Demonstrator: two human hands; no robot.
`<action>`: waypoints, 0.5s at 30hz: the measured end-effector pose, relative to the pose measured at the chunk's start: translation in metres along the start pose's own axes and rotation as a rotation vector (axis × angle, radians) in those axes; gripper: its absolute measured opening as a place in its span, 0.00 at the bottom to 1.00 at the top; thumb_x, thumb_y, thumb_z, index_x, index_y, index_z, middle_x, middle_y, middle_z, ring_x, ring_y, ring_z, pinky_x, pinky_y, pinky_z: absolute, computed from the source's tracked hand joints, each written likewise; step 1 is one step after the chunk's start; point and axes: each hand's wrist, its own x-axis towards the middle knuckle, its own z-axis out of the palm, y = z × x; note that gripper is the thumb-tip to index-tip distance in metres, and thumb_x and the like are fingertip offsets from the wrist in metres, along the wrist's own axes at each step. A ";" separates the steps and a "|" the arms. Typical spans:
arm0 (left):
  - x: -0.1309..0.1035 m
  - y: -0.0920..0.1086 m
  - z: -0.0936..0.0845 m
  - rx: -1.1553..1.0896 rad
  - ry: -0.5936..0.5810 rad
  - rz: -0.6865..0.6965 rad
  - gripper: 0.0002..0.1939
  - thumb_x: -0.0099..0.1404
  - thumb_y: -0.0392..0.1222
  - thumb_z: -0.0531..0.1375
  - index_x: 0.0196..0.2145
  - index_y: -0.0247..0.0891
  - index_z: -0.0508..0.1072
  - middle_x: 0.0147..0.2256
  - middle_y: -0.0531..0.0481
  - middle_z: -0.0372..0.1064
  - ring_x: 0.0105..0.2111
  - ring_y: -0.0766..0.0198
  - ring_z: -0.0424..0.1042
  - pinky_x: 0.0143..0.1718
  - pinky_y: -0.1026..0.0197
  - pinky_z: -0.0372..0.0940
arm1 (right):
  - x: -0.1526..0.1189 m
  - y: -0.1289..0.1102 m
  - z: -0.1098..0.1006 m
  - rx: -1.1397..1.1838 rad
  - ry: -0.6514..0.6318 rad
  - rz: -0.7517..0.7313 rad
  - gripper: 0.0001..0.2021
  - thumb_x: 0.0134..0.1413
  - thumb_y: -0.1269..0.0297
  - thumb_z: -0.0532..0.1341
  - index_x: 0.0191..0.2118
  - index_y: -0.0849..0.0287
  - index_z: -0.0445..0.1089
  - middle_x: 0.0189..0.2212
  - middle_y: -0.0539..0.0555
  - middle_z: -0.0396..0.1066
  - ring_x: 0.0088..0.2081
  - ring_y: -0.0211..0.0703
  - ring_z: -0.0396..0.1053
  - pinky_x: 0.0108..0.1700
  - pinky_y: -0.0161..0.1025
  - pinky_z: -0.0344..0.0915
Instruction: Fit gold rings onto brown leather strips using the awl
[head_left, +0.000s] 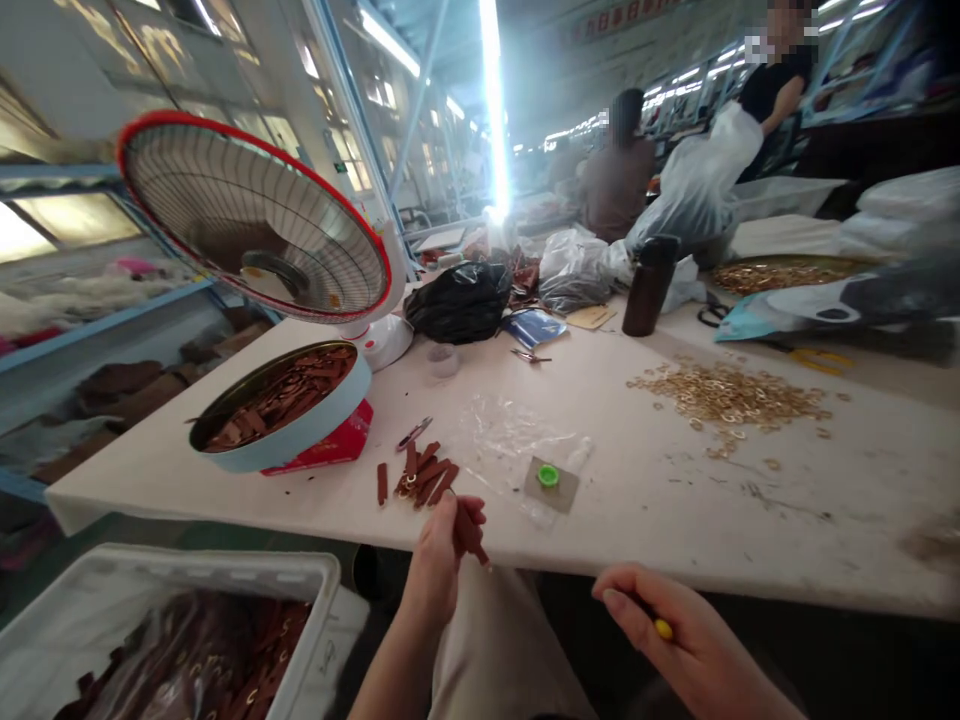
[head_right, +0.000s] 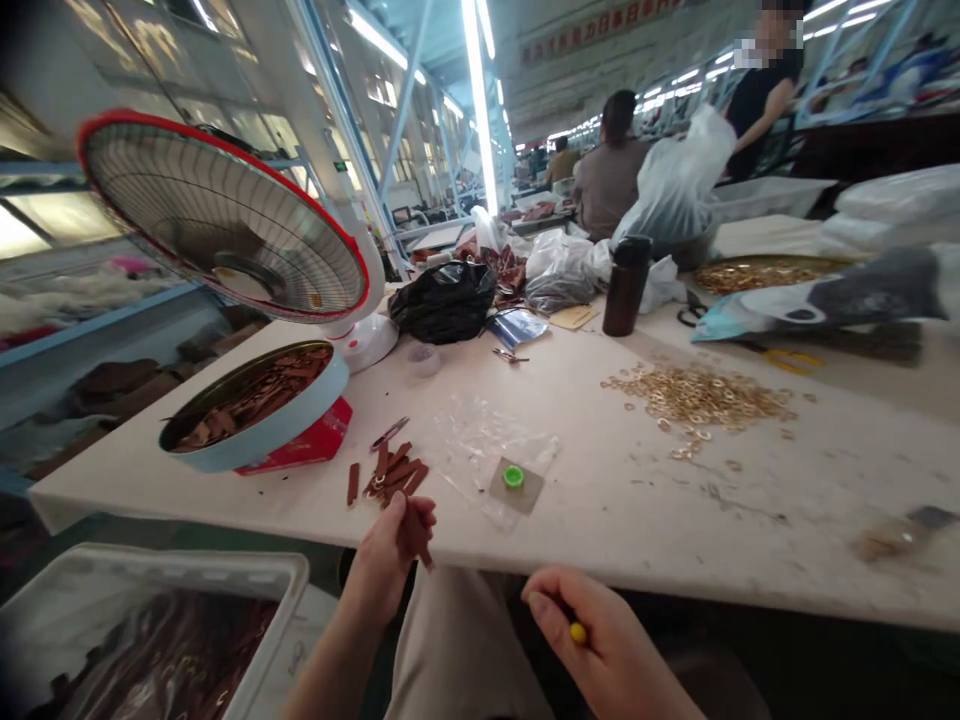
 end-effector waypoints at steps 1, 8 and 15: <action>-0.011 0.005 0.013 -0.059 -0.054 -0.006 0.23 0.61 0.57 0.47 0.32 0.35 0.71 0.25 0.51 0.67 0.22 0.68 0.64 0.22 0.66 0.58 | 0.002 -0.004 0.002 0.007 -0.019 0.000 0.13 0.58 0.58 0.50 0.33 0.58 0.69 0.27 0.51 0.70 0.30 0.42 0.67 0.31 0.31 0.64; -0.047 0.025 0.075 -0.218 -0.344 -0.016 0.18 0.61 0.53 0.51 0.36 0.35 0.69 0.21 0.56 0.63 0.20 0.69 0.60 0.22 0.67 0.56 | 0.009 -0.013 0.001 0.041 0.013 0.011 0.10 0.57 0.65 0.51 0.30 0.61 0.68 0.24 0.50 0.67 0.26 0.39 0.63 0.28 0.32 0.59; -0.036 0.006 0.093 -0.122 -0.337 -0.046 0.19 0.47 0.53 0.64 0.30 0.36 0.69 0.18 0.55 0.68 0.18 0.68 0.63 0.19 0.67 0.56 | 0.009 0.014 -0.052 -0.381 0.038 0.095 0.07 0.56 0.67 0.54 0.30 0.59 0.67 0.25 0.48 0.69 0.27 0.38 0.65 0.28 0.31 0.57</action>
